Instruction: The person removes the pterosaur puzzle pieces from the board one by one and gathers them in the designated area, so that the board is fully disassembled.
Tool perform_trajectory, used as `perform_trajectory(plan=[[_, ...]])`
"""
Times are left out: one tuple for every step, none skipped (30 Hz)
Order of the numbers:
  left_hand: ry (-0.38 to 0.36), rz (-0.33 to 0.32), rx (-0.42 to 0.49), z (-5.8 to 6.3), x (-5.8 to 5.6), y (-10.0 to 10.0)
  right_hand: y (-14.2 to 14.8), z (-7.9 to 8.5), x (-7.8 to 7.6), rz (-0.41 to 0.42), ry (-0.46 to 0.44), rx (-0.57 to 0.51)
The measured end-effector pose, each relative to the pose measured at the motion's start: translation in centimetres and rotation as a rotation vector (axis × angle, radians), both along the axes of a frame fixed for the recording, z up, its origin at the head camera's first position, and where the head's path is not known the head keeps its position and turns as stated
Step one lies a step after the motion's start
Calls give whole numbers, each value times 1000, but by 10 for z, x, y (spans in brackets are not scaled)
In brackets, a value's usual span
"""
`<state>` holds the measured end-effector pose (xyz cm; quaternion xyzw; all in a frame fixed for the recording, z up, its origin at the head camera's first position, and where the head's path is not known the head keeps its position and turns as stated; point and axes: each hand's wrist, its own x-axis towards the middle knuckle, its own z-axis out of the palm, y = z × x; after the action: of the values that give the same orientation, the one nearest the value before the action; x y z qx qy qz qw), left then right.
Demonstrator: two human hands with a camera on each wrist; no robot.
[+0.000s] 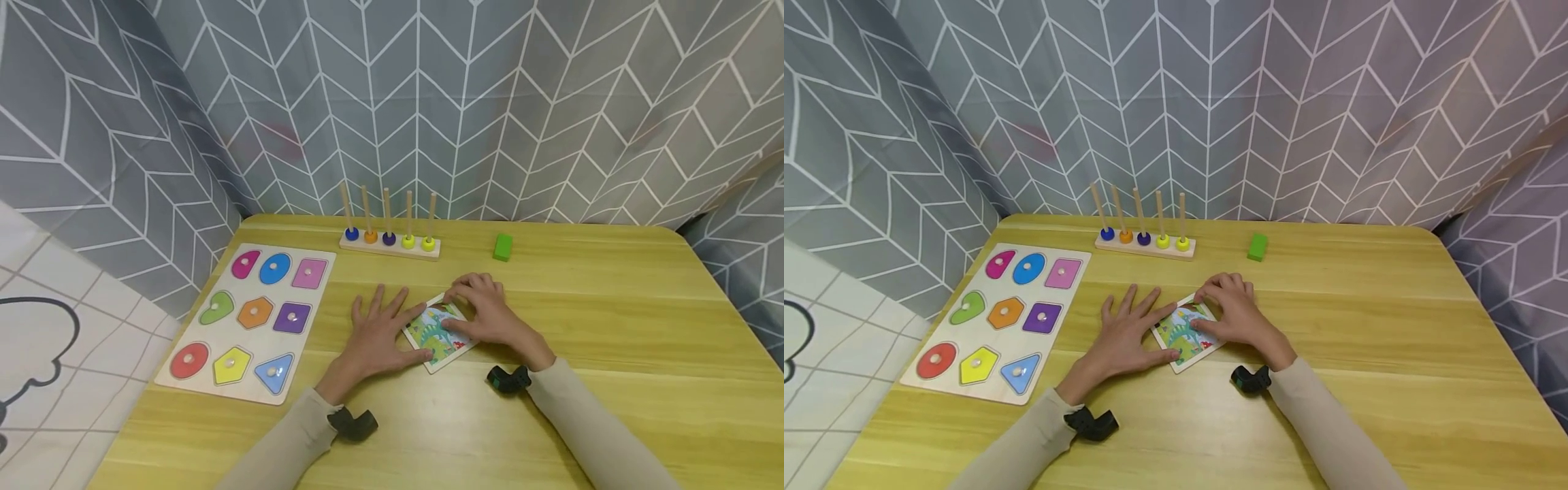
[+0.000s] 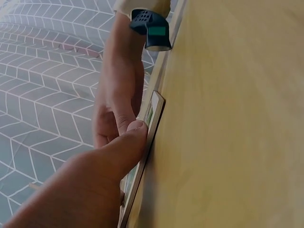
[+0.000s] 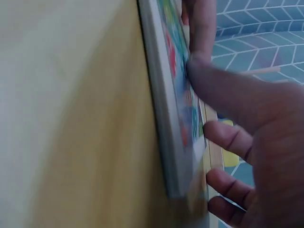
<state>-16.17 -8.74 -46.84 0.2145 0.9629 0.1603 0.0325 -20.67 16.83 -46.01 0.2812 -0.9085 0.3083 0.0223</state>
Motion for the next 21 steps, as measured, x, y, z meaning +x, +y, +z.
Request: perform_trajectory(plan=[[-1,-1,0,0,0,0,0,2,-2,9,-10,14],[-2,-3,1,0,0,0,0,4,-4,16,-24,28],[-3,-5,2,1,0,0,0,5,-6,22,-39,40],[-3,-7,1,1,0,0,0,6,-7,28,-52,46],[-4,-8,1,1,0,0,0,8,-8,33,-62,52],[-3,-10,0,1,0,0,-1,8,-9,41,-68,57],[-2,-12,-2,1,0,0,-1,9,-9,48,-71,61],[-3,-13,-2,2,0,-1,-2,10,-10,53,-75,65],[-2,-14,-4,2,0,-1,-2,11,-10,59,-77,69],[-1,-15,-6,2,0,-1,-2,12,-10,62,-80,77],[0,-16,-6,3,0,-1,-3,12,-11,63,-85,85],[1,-17,-10,3,-1,-1,-3,13,-11,66,-90,92],[0,-17,-11,3,-1,-1,-4,14,-11,64,-98,99],[0,-17,-12,3,-1,-2,-4,15,-11,65,-102,106],[1,-17,-12,3,-1,-2,-4,15,-12,66,-104,112],[0,-17,-10,4,-1,-2,-5,16,-12,67,-109,117],[-1,-17,-9,4,-1,-2,-5,16,-12,68,-109,120],[-1,-17,-10,4,-1,-2,-5,17,-12,71,-106,123],[-3,-18,-8,4,-1,-2,-6,17,-11,71,-104,126],[-2,-18,-7,4,-1,-2,-6,17,-12,73,-101,128],[-1,-19,-7,4,-2,-2,-6,17,-12,74,-101,130]])
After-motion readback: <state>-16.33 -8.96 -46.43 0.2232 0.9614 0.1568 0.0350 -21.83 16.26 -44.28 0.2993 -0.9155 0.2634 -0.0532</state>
